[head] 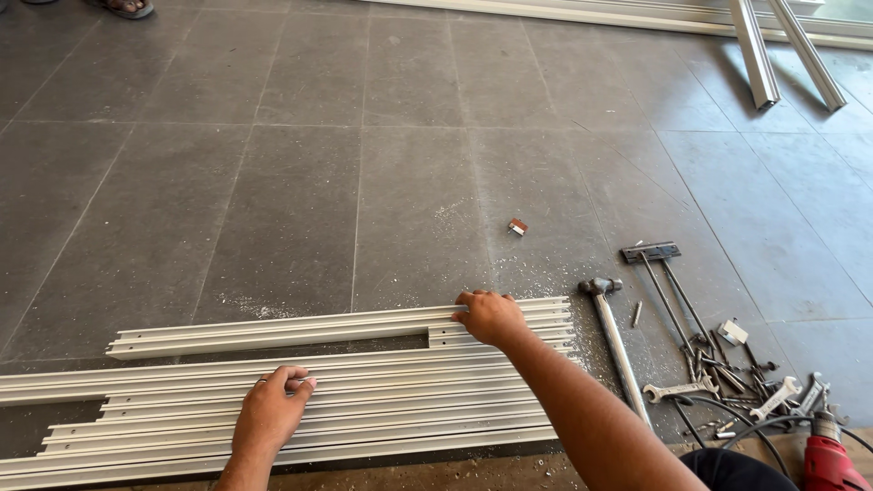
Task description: The person uses a red power drill to make holes in a stack of white metal profiles. They then insert small metal pins into the drilled holes and use a hammer to secure them. The person repeatedly stacks and restacks the profiles to align them for drilling and pinning.
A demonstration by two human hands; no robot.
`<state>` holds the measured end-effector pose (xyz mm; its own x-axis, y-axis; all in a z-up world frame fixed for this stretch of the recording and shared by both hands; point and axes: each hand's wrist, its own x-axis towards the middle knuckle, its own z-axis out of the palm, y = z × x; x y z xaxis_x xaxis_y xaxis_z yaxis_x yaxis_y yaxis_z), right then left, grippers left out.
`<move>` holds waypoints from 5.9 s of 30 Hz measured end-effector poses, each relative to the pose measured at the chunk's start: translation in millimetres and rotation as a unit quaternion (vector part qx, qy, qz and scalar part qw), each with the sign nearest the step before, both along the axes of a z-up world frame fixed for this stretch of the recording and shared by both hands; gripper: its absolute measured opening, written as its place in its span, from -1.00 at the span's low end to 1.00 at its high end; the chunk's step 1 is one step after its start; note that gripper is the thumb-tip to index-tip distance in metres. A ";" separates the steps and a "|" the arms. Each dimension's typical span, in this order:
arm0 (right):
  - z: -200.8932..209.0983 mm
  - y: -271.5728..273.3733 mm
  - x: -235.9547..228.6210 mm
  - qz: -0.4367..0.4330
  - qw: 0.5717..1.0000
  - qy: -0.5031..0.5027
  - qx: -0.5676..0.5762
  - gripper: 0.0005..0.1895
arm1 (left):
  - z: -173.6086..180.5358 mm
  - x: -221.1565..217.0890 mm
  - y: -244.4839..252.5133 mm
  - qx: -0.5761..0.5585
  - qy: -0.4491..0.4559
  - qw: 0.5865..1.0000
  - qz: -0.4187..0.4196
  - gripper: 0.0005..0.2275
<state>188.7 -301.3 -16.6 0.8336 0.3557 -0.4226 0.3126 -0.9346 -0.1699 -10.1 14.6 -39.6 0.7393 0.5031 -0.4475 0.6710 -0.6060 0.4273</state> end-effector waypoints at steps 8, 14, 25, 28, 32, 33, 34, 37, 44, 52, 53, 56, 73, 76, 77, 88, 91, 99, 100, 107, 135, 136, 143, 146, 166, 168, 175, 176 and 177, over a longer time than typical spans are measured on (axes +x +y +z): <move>-1.4 1.5 -6.4 -0.030 0.999 0.011 -0.004 -0.49 | -7.7 -1.0 0.7 0.032 0.002 0.999 -0.028 -0.65; -20.2 -11.8 -5.4 -0.036 0.990 -0.078 0.107 -0.45 | -1.9 -2.3 -3.3 0.037 0.026 0.998 -0.030 -0.63; -52.9 -197.3 -14.3 -0.429 0.690 0.065 0.579 -0.22 | -12.6 4.4 -1.2 0.132 -0.026 0.988 -0.073 -0.50; -75.5 -204.6 -24.3 -0.420 0.684 0.106 0.587 -0.23 | -25.7 5.5 -9.7 0.206 -0.041 0.970 -0.123 -0.37; -90.8 -194.4 -17.6 -0.410 0.675 0.111 0.603 -0.25 | -38.9 4.3 -14.6 0.202 0.008 0.968 -0.147 -0.31; -92.4 -192.9 -16.9 -0.412 0.680 0.113 0.596 -0.26 | -39.8 1.8 -15.2 0.199 0.020 0.968 -0.153 -0.30; -93.9 -191.6 -15.9 -0.413 0.686 0.114 0.588 -0.26 | -40.0 1.5 -14.7 0.196 0.032 0.967 -0.159 -0.30; -97.8 -193.4 -14.1 -0.410 0.673 0.120 0.604 -0.27 | -41.4 0.2 -13.4 0.199 0.068 0.962 -0.174 -0.30; -94.6 -189.3 -19.6 -0.403 0.693 0.113 0.587 -0.26 | -55.3 8.6 -10.9 0.192 0.112 0.962 -0.161 -0.26; -84.8 -183.8 -23.1 -0.389 0.678 0.146 0.607 -0.22 | -106.9 18.6 11.3 0.269 0.080 0.939 -0.199 -0.26; -84.9 -183.5 -22.6 -0.400 0.686 0.144 0.590 -0.22 | -112.8 16.6 11.1 0.283 0.017 0.938 -0.199 -0.27; -83.5 -184.0 -21.3 -0.421 0.704 0.140 0.554 -0.21 | -120.4 20.8 8.7 0.321 -0.130 0.917 -0.200 -0.25; -66.9 -183.7 -74.1 -0.402 0.868 0.071 0.285 -0.02 | -16.6 58.3 -35.4 0.308 -0.074 0.924 -0.214 -0.52; -47.0 -200.3 -81.0 -0.377 0.892 0.017 0.250 -0.11 | -9.1 60.6 -40.3 0.286 -0.135 0.924 -0.212 -0.58; -41.7 -209.8 -85.1 -0.381 0.889 0.017 0.253 -0.17 | -4.6 49.2 -45.9 0.274 -0.152 0.926 -0.212 -0.61; 83.9 -339.7 -91.1 -0.413 0.784 0.070 0.458 -0.42 | 188.2 -43.5 -136.9 0.099 -0.253 0.957 -0.101 -0.72; 136.1 -318.0 -116.0 -0.359 0.858 0.034 0.365 -0.44 | 233.0 -53.4 -163.8 0.099 -0.292 0.944 -0.116 -0.74; 213.0 -281.3 -138.6 -0.176 0.945 -0.060 0.268 -0.50 | 284.5 -60.6 -200.6 0.179 -0.306 0.909 -0.220 -0.80; 218.2 -282.2 -135.2 -0.154 0.950 -0.092 0.256 -0.50 | 288.0 -58.8 -201.6 0.179 -0.309 0.906 -0.227 -0.81; 278.3 -283.4 -130.0 -0.178 0.901 -0.130 0.373 -0.60 | 320.2 -41.1 -167.5 0.233 -0.296 0.893 -0.247 -0.69; 315.2 -210.2 -136.1 -0.174 0.928 -0.251 0.214 -0.79 | 370.6 0.2 -124.0 0.388 -0.136 0.846 -0.339 -0.87; 314.1 -212.1 -142.2 -0.173 0.941 -0.221 0.190 -0.81 | 366.2 2.7 -122.2 0.377 -0.130 0.855 -0.330 -0.89; 299.6 -233.1 -147.4 -0.063 0.943 -0.321 0.060 -0.86 | 358.3 6.6 -114.7 0.374 -0.146 0.876 -0.268 -0.87; 263.2 -223.2 -147.0 -0.039 0.942 -0.315 0.109 -0.86 | 339.1 6.4 -108.9 0.373 -0.110 0.878 -0.279 -0.88; 28.4 -143.0 -62.0 -0.111 0.991 -0.050 0.058 -0.31 | 82.0 -5.9 -172.4 0.165 0.146 0.862 -0.457 -0.04; 10.7 -152.4 -44.9 -0.194 0.969 -0.057 0.139 -0.33 | 75.9 3.5 -171.4 0.159 0.151 0.849 -0.481 -0.02; -13.7 -182.8 -36.6 -0.123 0.978 -0.103 0.132 -0.15 | 41.1 9.6 -174.3 0.152 0.126 0.822 -0.535 0.02; -10.8 -180.4 -45.2 -0.074 0.986 -0.099 0.109 -0.12 | 39.5 8.8 -174.8 0.145 0.134 0.822 -0.534 0.03; -7.5 -175.6 -51.0 -0.023 0.991 -0.097 0.086 -0.10 | 39.4 8.2 -174.0 0.143 0.129 0.828 -0.527 0.03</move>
<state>137.7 -477.0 -24.1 0.9103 0.3681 -0.1892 0.3124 -0.9110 -0.2692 -1.9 -159.4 -0.2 0.7334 -0.2469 -0.6334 -0.2479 -0.9647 0.0890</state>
